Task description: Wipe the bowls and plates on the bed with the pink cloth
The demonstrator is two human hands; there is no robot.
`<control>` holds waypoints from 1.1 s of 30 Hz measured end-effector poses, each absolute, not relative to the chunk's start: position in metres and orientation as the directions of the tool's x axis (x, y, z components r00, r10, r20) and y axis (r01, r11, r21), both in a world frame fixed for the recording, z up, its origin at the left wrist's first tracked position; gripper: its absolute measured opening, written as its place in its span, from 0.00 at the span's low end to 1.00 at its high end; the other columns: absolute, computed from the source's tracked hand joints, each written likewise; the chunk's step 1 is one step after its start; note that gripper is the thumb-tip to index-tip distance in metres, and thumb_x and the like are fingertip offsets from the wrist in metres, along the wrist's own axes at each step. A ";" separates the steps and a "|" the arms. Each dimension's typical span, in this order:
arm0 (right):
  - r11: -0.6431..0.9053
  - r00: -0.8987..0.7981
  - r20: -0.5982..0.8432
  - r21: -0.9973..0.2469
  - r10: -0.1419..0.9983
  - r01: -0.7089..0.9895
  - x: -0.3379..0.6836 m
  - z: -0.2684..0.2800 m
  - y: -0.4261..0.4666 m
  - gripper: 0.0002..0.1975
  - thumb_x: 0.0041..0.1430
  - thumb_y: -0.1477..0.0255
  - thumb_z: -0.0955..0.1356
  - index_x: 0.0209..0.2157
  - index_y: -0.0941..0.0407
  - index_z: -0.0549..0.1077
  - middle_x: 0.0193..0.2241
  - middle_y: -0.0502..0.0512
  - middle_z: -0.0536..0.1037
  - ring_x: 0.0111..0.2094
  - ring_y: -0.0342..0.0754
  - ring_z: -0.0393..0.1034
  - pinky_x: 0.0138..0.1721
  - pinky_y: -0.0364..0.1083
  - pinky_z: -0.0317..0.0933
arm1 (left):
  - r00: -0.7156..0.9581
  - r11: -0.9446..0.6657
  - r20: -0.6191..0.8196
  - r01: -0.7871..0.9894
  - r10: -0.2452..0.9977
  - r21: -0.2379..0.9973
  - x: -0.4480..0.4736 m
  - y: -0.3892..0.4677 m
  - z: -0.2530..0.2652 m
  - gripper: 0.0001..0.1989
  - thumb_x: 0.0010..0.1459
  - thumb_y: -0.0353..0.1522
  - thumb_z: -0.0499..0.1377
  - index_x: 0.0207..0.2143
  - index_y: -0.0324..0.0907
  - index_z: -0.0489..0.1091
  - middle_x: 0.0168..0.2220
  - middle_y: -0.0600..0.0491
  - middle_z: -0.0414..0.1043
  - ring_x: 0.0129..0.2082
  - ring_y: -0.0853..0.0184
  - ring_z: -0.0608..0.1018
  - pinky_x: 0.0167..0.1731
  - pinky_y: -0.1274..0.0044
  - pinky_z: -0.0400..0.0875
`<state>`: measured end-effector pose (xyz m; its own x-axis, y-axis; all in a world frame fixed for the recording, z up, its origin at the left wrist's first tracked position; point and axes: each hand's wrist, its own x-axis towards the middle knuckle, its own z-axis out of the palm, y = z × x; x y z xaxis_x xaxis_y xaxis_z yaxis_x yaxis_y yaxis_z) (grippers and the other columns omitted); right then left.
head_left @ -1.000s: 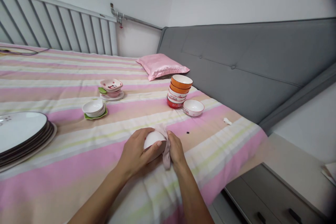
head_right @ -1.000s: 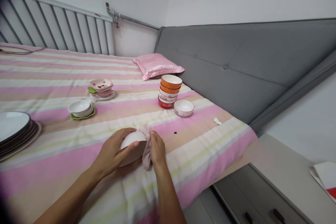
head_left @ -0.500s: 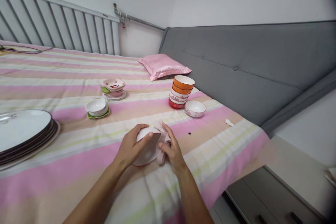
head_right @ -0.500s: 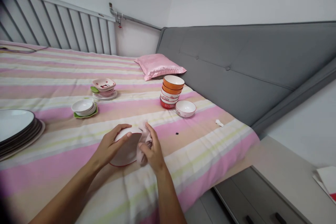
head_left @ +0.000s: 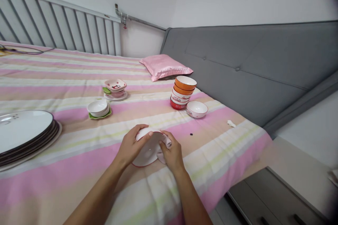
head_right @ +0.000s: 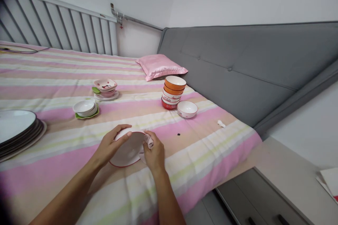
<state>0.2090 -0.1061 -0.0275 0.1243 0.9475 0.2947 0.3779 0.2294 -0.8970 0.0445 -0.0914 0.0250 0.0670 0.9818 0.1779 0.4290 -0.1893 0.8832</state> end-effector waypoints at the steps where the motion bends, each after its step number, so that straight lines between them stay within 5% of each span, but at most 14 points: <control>1: 0.217 0.122 0.284 -0.894 0.951 0.391 0.209 -0.027 -0.107 0.17 0.54 0.73 0.65 0.47 0.50 0.70 0.46 0.49 0.75 0.48 0.48 0.68 0.50 0.46 0.60 | 0.043 -0.160 0.157 0.433 0.987 0.887 0.044 -0.091 0.025 0.26 0.51 0.50 0.55 0.45 0.42 0.69 0.47 0.49 0.72 0.46 0.58 0.72 0.46 0.71 0.65; 24: 0.129 0.111 0.220 -0.837 0.969 0.531 0.202 -0.027 -0.110 0.15 0.54 0.68 0.65 0.44 0.52 0.70 0.37 0.53 0.77 0.38 0.50 0.71 0.39 0.46 0.64 | -0.151 0.144 -0.125 0.125 0.981 0.982 0.034 -0.080 0.018 0.27 0.46 0.54 0.57 0.34 0.40 0.73 0.41 0.47 0.75 0.43 0.57 0.73 0.41 0.71 0.65; 33: 0.143 0.153 0.246 -0.862 0.957 0.487 0.202 -0.027 -0.110 0.17 0.55 0.65 0.65 0.46 0.53 0.70 0.39 0.54 0.78 0.40 0.50 0.72 0.41 0.46 0.64 | -0.132 0.292 -0.353 -0.338 0.926 0.894 0.043 -0.079 0.009 0.30 0.45 0.50 0.61 0.43 0.37 0.70 0.39 0.42 0.77 0.35 0.57 0.79 0.32 0.69 0.73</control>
<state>0.2015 -0.1099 -0.0271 0.1526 0.9573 0.2455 0.4867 0.1434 -0.8617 0.0432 -0.0795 0.0092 -0.1322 0.9264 -0.3527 -0.3384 0.2923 0.8945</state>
